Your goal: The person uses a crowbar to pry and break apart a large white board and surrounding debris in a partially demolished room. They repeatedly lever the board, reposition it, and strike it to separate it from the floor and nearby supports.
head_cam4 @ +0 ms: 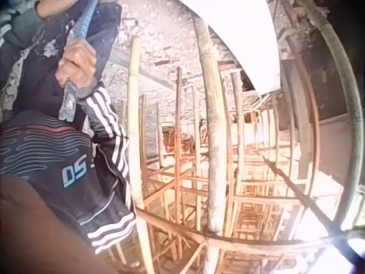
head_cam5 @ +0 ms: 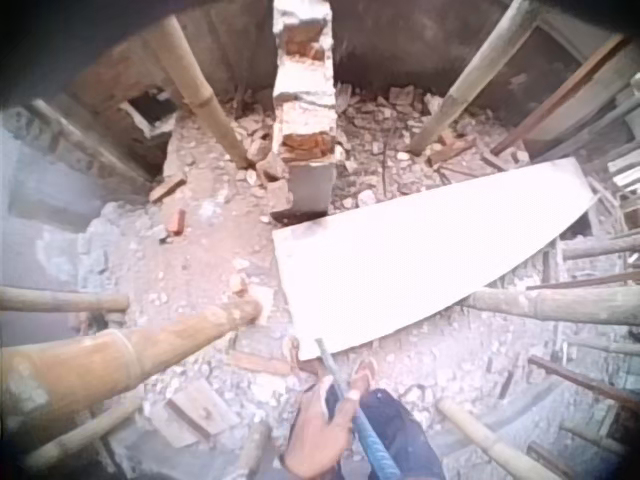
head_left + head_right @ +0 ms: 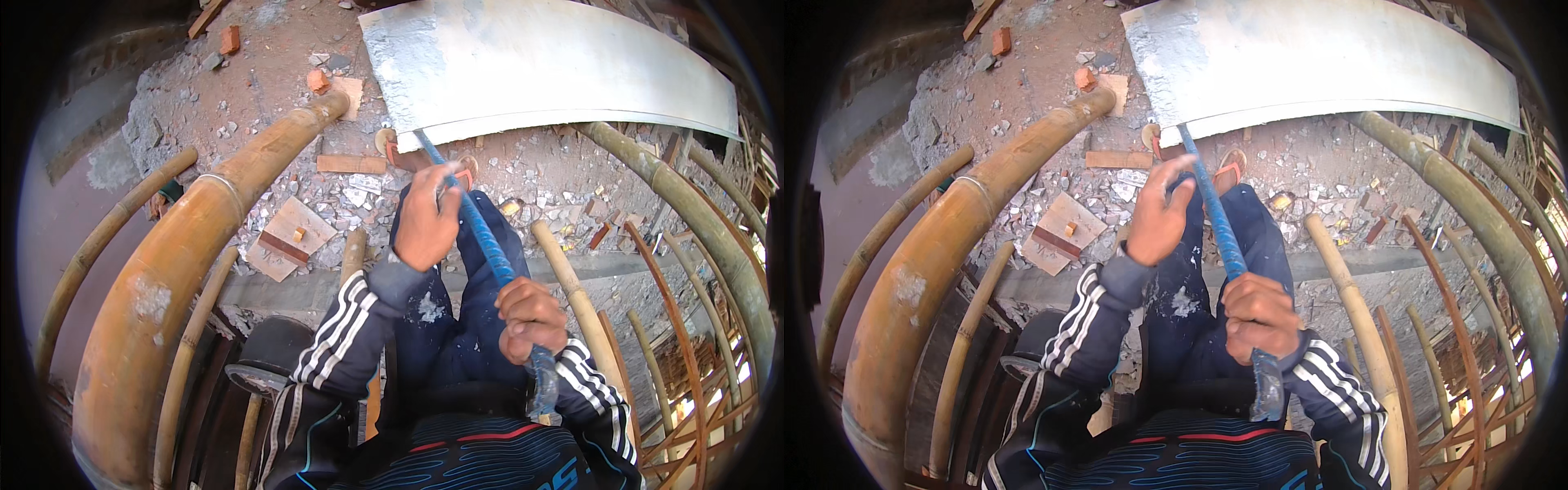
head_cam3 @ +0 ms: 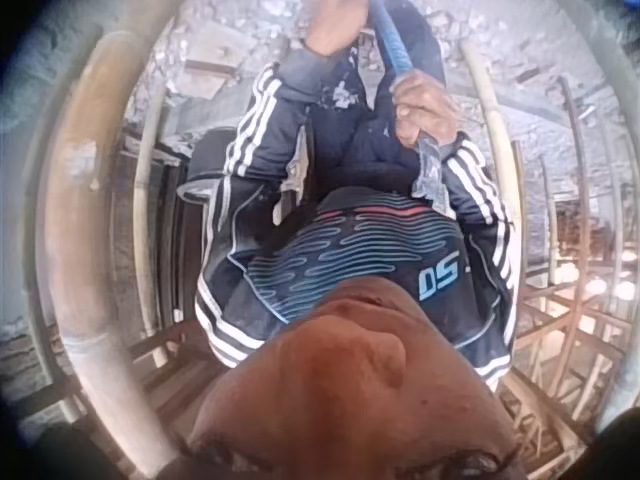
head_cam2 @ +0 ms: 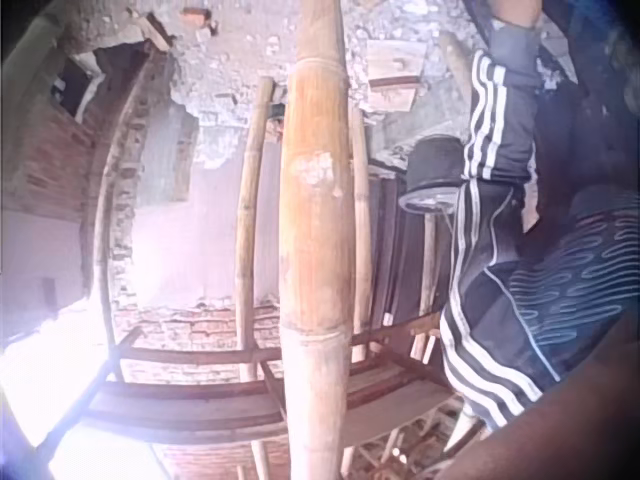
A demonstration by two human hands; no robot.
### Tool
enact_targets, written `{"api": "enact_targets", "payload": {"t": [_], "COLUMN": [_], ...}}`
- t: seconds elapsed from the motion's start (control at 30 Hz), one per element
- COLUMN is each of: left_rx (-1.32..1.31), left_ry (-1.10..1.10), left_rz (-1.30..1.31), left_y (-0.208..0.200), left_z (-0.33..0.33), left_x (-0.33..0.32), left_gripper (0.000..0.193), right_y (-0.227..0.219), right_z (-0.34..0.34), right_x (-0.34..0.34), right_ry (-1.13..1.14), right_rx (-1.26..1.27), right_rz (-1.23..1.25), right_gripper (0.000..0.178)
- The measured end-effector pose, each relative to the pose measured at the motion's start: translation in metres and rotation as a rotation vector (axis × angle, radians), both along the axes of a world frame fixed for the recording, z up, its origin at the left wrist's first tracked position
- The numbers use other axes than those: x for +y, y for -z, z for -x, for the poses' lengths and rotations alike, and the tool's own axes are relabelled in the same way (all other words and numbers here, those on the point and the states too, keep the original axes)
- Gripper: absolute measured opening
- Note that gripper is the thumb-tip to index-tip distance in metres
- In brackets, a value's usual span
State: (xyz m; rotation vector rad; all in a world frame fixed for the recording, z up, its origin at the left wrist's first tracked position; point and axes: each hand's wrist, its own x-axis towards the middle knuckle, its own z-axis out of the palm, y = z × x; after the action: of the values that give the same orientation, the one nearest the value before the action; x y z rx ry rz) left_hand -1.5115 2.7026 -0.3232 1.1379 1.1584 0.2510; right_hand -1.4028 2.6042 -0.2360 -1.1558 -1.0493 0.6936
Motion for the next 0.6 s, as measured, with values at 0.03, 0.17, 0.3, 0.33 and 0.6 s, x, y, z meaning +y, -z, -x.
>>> {"api": "enact_targets", "payload": {"t": [0.03, 0.17, 0.3, 0.33, 0.6], "left_rx": [0.122, 0.659, 0.704, 0.699, 0.477], "left_ry": [-0.057, 0.097, 0.201, 0.258, 0.92], "left_rz": [0.053, 0.261, 0.359, 0.384, 0.121], "left_y": [0.002, 0.008, 0.022, 0.029, 0.174], "left_z": [-0.009, -0.069, -0.066, -0.061, 0.008], "left_x": [-0.014, -0.061, -0.076, -0.08, -0.119], "left_gripper": [0.048, 0.074, 0.058, 0.054, 0.034], "right_y": [-0.001, -0.001, -0.001, -0.003, -0.001], "right_z": [0.003, 0.005, -0.001, -0.003, 0.001], "right_x": [-0.008, -0.043, -0.074, -0.076, -0.049], "right_ry": [-0.01, 0.03, -0.002, -0.034, -0.032], "right_rx": [-0.012, -0.053, -0.102, -0.097, 0.036], "right_rz": [-0.01, 0.032, 0.067, 0.074, 0.006], "right_gripper": [0.017, 0.015, 0.012, 0.011, 0.025]}}
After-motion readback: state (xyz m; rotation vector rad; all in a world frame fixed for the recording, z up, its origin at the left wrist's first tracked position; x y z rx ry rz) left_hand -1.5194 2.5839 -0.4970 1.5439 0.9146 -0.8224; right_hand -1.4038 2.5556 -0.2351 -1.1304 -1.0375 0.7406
